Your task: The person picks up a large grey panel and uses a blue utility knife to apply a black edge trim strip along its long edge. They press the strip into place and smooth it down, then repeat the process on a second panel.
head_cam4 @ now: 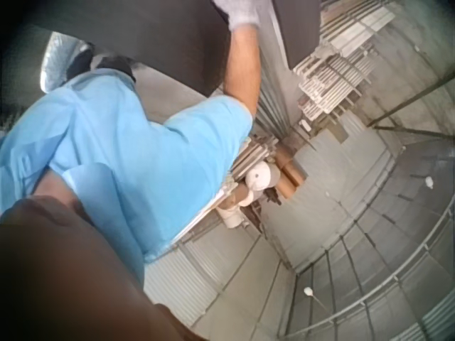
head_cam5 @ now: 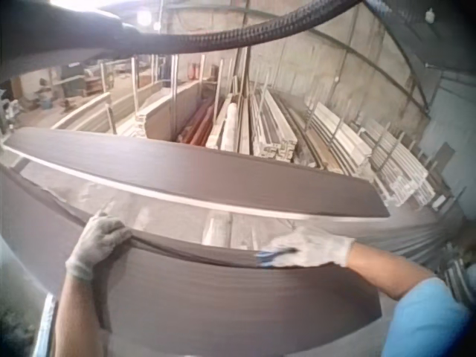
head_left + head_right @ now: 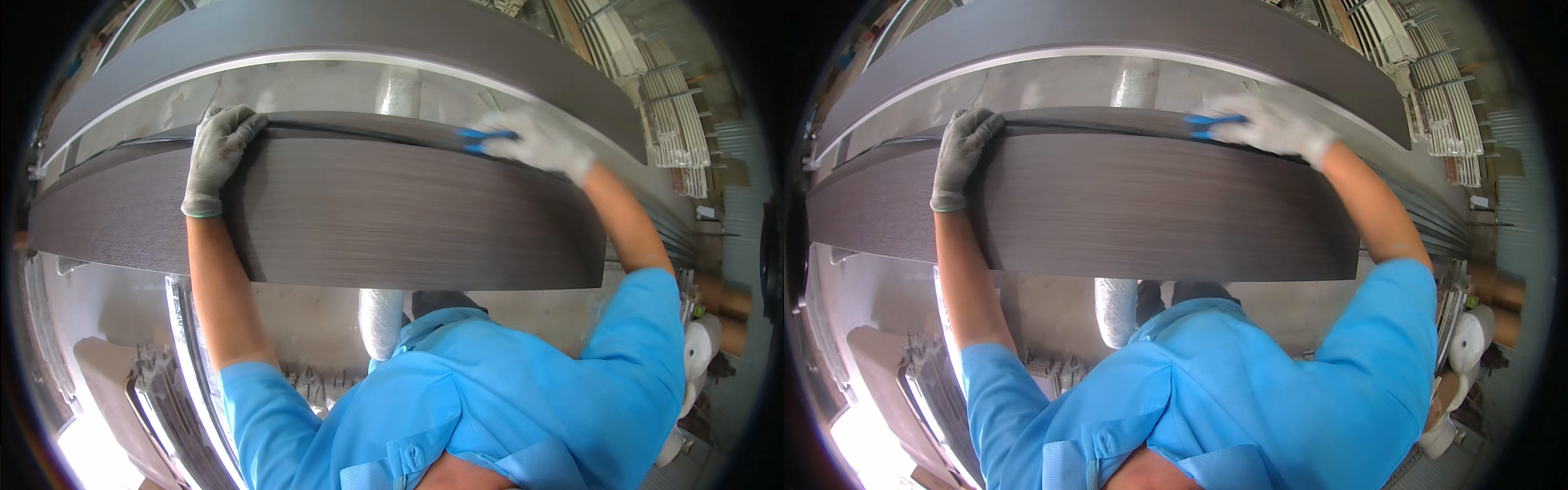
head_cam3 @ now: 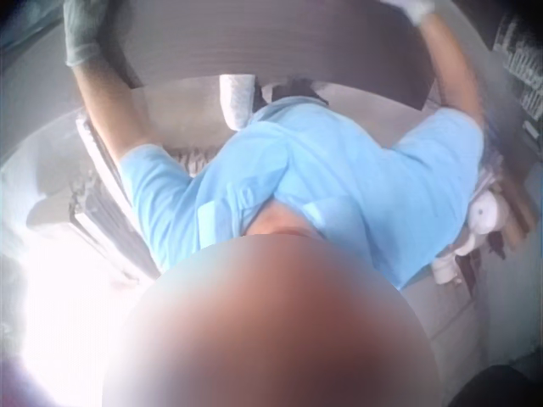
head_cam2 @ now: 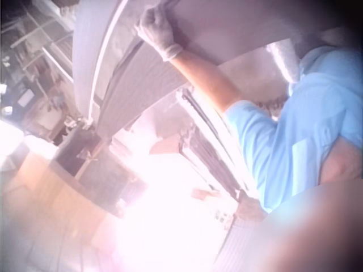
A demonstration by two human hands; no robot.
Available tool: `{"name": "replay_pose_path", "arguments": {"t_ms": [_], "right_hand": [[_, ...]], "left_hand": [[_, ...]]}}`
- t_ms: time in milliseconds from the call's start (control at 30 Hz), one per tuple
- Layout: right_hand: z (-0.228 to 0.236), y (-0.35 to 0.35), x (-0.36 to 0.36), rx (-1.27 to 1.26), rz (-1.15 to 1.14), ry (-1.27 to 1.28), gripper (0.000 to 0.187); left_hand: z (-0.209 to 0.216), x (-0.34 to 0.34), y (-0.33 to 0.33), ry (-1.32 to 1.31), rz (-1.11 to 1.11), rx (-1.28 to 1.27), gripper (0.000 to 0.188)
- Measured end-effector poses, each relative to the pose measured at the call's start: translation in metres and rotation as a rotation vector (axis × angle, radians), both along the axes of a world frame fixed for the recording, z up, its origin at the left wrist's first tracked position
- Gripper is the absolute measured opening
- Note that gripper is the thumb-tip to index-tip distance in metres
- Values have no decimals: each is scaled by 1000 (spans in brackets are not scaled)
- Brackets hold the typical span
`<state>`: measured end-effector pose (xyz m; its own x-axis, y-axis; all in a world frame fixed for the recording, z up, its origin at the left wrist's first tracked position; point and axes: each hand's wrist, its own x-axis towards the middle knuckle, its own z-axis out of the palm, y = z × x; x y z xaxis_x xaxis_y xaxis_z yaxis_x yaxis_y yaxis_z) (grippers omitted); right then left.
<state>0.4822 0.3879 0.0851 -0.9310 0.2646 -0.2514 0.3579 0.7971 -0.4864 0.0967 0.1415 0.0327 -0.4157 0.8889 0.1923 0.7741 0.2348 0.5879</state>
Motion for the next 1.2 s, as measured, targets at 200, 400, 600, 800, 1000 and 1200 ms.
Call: {"name": "replay_pose_path", "arguments": {"t_ms": [200,400,600,800,1000,1200], "right_hand": [[2,15,82,-25,-236,-2,41],[-16,18,23,2,22,171,35],[-21,-2,-75,30,192,151,33],[-27,-32,-174,86,247,11,41],[-20,-60,-196,90,147,83,37],[-12,-68,-181,110,23,4,39]], "left_hand": [[0,3,2,-59,27,14,25],[2,8,5,-56,99,-61,26],[-2,8,8,-2,106,-48,27],[-3,1,9,17,93,-80,25],[-1,5,8,37,69,-14,27],[5,-87,-33,-1,-147,-101,19]]}}
